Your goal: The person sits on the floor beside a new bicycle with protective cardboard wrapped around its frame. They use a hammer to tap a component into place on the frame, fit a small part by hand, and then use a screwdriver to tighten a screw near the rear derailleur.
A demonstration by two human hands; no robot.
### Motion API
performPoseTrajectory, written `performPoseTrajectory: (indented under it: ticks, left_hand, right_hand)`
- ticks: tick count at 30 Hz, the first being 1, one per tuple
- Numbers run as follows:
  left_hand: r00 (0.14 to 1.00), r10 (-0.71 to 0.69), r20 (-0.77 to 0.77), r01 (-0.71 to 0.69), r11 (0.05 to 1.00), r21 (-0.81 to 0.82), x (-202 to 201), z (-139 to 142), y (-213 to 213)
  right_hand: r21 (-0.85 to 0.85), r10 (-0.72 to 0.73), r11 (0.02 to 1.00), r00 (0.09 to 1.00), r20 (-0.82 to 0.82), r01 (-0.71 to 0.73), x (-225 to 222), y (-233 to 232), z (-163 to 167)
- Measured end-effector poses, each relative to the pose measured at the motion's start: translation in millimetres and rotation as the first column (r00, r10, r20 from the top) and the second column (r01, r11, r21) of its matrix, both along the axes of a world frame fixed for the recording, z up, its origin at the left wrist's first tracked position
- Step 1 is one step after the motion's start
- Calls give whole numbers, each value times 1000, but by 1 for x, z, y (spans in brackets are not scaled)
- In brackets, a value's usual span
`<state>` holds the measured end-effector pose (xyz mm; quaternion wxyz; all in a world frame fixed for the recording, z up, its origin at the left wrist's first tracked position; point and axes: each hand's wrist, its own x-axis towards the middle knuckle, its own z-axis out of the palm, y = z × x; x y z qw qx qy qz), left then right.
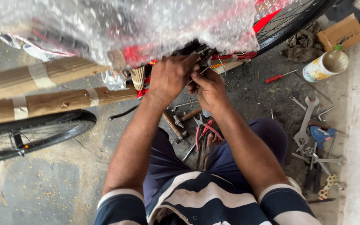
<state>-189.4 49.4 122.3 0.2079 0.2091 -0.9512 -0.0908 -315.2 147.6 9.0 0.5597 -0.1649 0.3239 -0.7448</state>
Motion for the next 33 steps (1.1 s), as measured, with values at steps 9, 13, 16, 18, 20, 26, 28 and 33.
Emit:
performPoseTrajectory:
  ticks: [9, 13, 16, 18, 20, 26, 28, 33]
  left_hand:
    - [981, 79, 180, -75, 997, -28, -5, -10, -2]
    - [999, 45, 11, -44, 994, -96, -3, -18, -1]
    - [998, 62, -16, -63, 993, -100, -4, -22, -3]
    - [997, 53, -47, -60, 986, -153, -5, -23, -2]
    - [998, 55, 2, -55, 992, -118, -5, -22, 0]
    - [999, 11, -46, -17, 991, -131, -2, -15, 4]
    - [997, -17, -79, 4, 987, -163, -1, -14, 4]
    - [999, 12, -38, -17, 989, -145, -1, -14, 3]
  right_hand:
    - [15, -177, 979, 895, -410, 201, 19, -17, -8]
    - [-71, -288, 942, 682, -673, 327, 25, -23, 0]
    - [-246, -326, 835, 83, -942, 492, 21, -17, 6]
    - [-310, -210, 769, -237, -948, 559, 19, -12, 11]
    - [-280, -121, 722, -284, -951, 633, 19, -8, 17]
    - [95, -215, 935, 757, -617, 343, 21, 7, 22]
    - [80, -111, 982, 875, -471, 168, 16, 11, 22]
    - [79, 52, 996, 977, -206, -36, 3, 12, 22]
